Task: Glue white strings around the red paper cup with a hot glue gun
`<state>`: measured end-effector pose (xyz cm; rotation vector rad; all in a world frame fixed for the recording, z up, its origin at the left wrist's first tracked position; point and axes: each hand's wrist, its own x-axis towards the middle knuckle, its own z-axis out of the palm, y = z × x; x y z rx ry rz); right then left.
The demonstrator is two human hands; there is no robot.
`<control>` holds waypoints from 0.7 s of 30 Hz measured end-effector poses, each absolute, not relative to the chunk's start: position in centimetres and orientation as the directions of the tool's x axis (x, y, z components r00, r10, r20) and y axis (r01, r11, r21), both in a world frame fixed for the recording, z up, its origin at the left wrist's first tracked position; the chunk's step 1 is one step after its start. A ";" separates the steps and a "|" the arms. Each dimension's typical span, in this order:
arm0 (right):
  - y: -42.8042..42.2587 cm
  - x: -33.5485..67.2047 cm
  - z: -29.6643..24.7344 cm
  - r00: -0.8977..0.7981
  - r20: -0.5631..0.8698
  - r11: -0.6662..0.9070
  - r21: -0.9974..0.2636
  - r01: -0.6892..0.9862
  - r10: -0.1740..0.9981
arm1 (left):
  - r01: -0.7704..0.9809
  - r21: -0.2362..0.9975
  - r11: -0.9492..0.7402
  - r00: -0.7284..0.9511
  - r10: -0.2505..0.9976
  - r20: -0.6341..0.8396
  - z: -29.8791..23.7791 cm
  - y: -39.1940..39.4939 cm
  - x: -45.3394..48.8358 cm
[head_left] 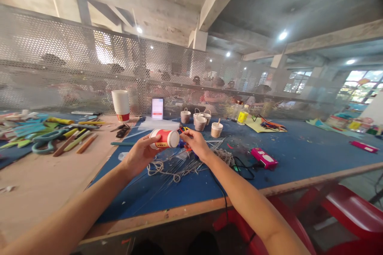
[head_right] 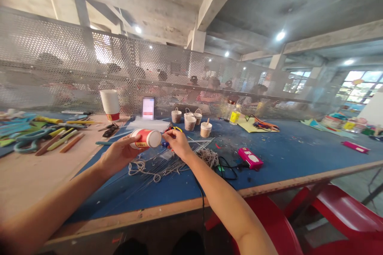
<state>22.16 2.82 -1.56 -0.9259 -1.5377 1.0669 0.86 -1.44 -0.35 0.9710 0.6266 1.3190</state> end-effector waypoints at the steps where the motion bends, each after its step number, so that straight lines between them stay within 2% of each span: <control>1: 2.8 22.1 -1.6 -0.201 0.306 0.320 -0.946 0.043 0.931 | -0.503 0.864 -0.037 0.184 0.971 0.149 -0.4 -1.4 0.8; 8: 2.4 22.3 -1.4 -0.225 0.411 0.422 -0.907 -0.001 0.883 | -0.503 0.861 -0.082 0.171 0.966 0.192 -1.3 -0.6 0.5; 18: 2.1 22.3 -1.1 -0.251 0.380 0.406 -0.911 0.063 0.891 | -0.469 0.878 -0.090 0.207 0.956 0.209 -1.2 -0.9 0.6; 21: 2.1 22.3 -1.1 -0.232 0.432 0.464 -0.880 0.104 0.871 | -0.464 0.881 -0.087 0.228 0.950 0.214 -1.2 -1.0 0.6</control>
